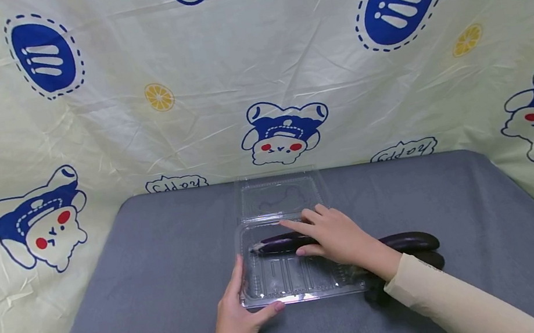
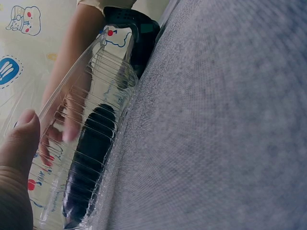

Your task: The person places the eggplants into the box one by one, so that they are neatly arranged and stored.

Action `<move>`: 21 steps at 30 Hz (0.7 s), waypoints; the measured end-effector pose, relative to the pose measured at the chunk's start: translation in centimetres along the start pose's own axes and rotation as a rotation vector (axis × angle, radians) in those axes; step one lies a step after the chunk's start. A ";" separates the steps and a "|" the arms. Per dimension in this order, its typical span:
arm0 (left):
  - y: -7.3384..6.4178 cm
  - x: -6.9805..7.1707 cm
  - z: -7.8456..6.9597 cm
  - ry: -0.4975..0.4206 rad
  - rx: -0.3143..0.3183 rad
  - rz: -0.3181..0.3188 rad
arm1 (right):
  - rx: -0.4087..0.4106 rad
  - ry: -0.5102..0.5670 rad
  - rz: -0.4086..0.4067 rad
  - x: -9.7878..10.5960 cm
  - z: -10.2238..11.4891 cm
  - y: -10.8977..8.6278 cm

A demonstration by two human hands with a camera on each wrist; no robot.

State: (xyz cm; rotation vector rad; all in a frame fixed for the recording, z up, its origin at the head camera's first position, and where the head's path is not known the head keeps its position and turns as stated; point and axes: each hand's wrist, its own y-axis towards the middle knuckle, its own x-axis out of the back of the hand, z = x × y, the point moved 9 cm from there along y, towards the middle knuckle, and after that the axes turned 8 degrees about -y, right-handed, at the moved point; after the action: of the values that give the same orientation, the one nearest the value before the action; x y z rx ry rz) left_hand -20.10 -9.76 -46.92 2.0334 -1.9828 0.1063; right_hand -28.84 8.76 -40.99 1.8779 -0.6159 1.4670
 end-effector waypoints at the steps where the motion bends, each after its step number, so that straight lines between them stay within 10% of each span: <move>1: 0.0 0.0 0.0 0.003 -0.002 0.000 | -0.010 0.012 -0.008 0.3 -0.3 -0.2; 12: -0.1 0.1 -0.1 0.009 -0.009 -0.017 | -0.164 0.086 0.037 2.4 -4.6 -3.7; 21: -0.1 0.0 -0.1 0.020 -0.003 -0.012 | -0.121 0.075 0.077 1.7 -7.4 -7.3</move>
State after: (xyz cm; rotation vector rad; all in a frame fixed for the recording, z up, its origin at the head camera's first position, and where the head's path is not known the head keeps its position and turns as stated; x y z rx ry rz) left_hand -19.94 -9.75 -46.81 2.0343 -1.9577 0.1205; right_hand -28.02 19.15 -39.88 1.7153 -0.7313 1.5073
